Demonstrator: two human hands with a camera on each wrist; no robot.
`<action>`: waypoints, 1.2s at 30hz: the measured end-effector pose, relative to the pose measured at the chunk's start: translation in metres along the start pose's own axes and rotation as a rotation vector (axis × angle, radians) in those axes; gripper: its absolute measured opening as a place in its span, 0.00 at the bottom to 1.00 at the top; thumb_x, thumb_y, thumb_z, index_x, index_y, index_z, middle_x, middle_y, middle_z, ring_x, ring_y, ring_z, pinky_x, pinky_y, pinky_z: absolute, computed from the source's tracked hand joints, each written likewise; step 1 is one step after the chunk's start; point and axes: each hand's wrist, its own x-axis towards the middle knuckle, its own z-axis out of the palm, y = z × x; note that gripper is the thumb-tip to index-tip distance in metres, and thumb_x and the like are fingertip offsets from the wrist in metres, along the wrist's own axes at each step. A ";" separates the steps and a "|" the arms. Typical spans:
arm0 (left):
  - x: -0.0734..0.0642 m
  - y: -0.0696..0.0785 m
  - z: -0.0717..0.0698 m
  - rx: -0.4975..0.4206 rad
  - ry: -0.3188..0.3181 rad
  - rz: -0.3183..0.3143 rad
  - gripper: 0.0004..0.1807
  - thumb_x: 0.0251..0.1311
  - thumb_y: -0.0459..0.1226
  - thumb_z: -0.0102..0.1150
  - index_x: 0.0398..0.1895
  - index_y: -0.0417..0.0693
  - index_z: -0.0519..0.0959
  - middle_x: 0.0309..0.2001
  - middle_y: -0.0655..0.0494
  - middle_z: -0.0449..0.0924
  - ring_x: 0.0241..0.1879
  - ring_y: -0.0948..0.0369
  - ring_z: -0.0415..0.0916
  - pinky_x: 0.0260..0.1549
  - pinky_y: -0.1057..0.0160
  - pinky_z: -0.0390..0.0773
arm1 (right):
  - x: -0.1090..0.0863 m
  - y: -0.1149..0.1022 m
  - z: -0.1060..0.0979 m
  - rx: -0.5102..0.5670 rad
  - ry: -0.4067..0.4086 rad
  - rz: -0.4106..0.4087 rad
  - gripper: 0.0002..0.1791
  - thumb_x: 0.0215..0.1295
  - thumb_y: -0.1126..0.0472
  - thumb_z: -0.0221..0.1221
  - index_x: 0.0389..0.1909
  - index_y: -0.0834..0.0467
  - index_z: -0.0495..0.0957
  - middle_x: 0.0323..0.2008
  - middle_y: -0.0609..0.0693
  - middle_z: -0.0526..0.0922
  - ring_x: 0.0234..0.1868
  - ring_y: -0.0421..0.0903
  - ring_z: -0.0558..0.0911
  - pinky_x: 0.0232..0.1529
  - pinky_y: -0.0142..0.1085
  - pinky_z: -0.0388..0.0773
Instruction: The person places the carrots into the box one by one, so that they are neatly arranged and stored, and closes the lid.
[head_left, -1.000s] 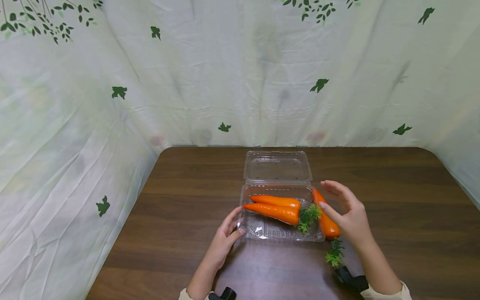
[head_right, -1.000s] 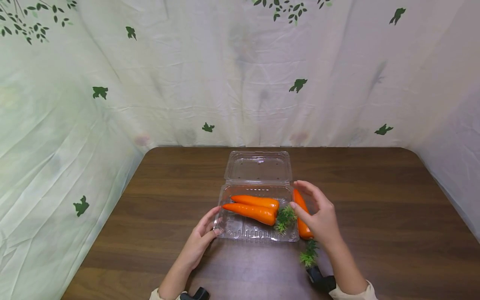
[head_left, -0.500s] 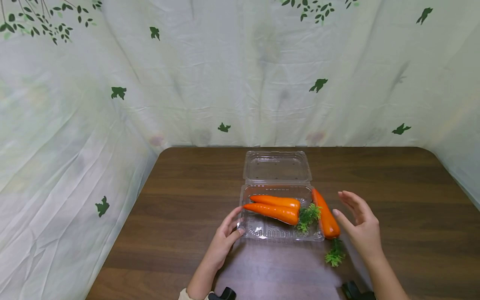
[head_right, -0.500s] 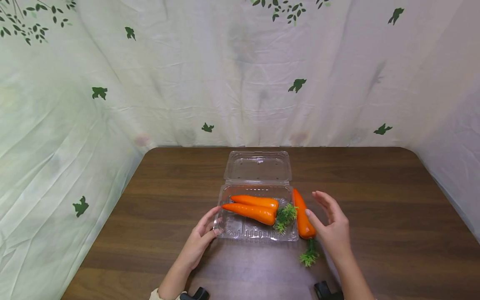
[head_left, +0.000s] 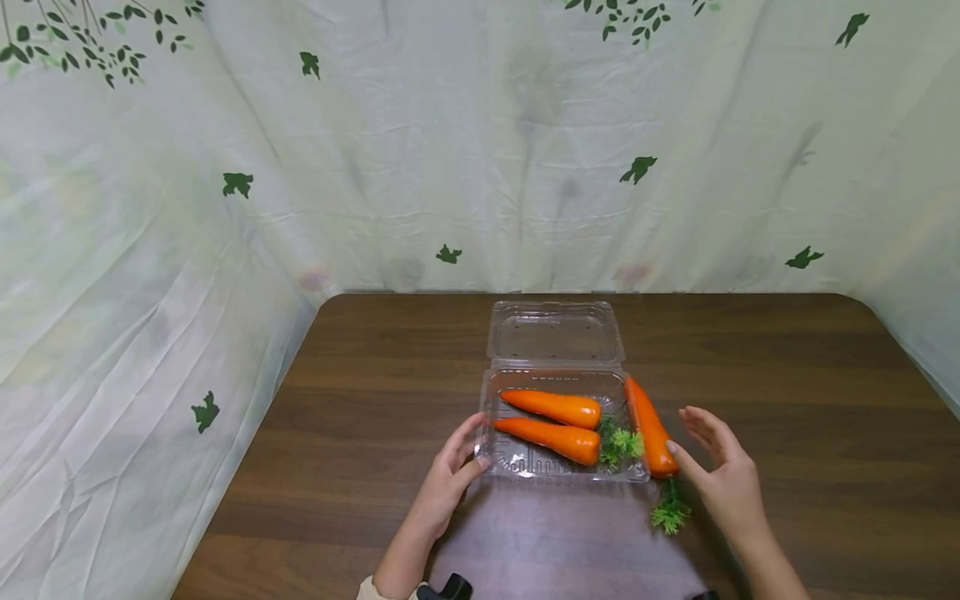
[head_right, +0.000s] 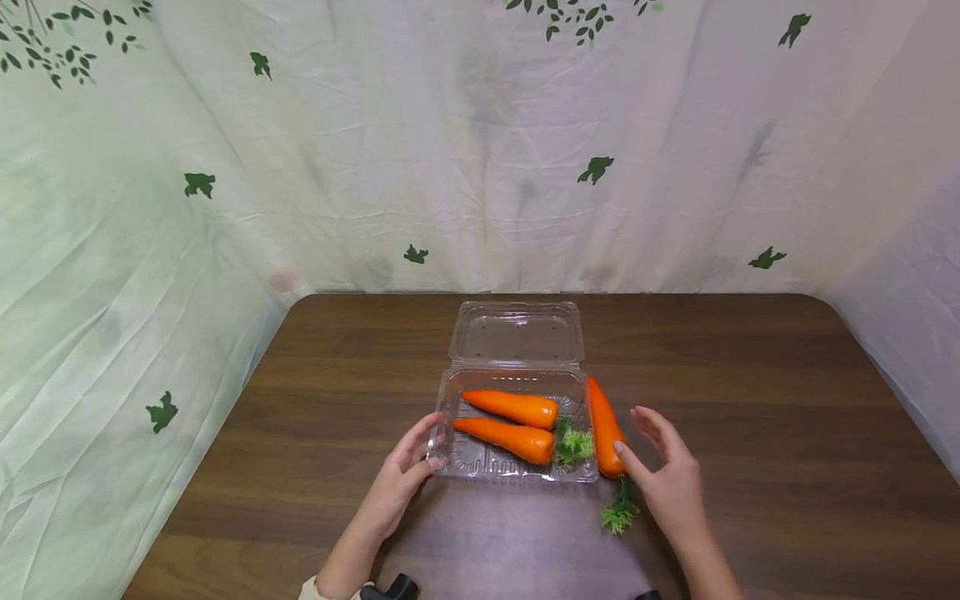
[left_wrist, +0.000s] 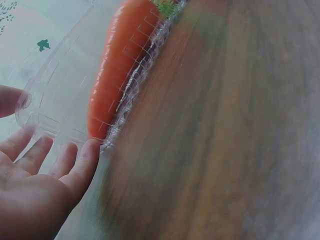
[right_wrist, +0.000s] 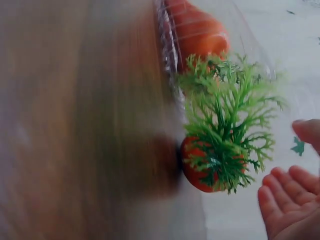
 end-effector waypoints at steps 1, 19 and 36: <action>0.000 0.000 0.000 -0.001 -0.001 0.000 0.31 0.59 0.27 0.49 0.66 0.46 0.57 0.66 0.46 0.54 0.62 0.48 0.54 0.52 0.65 0.63 | -0.001 0.001 0.001 -0.020 -0.002 0.016 0.32 0.44 0.78 0.64 0.54 0.68 0.67 0.48 0.61 0.75 0.48 0.32 0.72 0.47 0.20 0.64; 0.000 0.002 0.000 -0.013 -0.009 0.002 0.31 0.59 0.26 0.49 0.66 0.46 0.56 0.66 0.45 0.52 0.62 0.49 0.54 0.51 0.66 0.64 | -0.014 0.010 0.011 -0.157 -0.140 0.281 0.31 0.55 0.57 0.62 0.55 0.68 0.65 0.50 0.65 0.72 0.47 0.57 0.74 0.39 0.14 0.63; 0.000 0.002 0.000 -0.013 -0.007 -0.001 0.31 0.59 0.27 0.49 0.66 0.46 0.56 0.66 0.45 0.53 0.62 0.49 0.55 0.51 0.66 0.64 | -0.014 0.005 0.011 -0.184 -0.156 0.398 0.30 0.55 0.55 0.62 0.54 0.68 0.67 0.45 0.68 0.75 0.44 0.58 0.76 0.35 0.25 0.73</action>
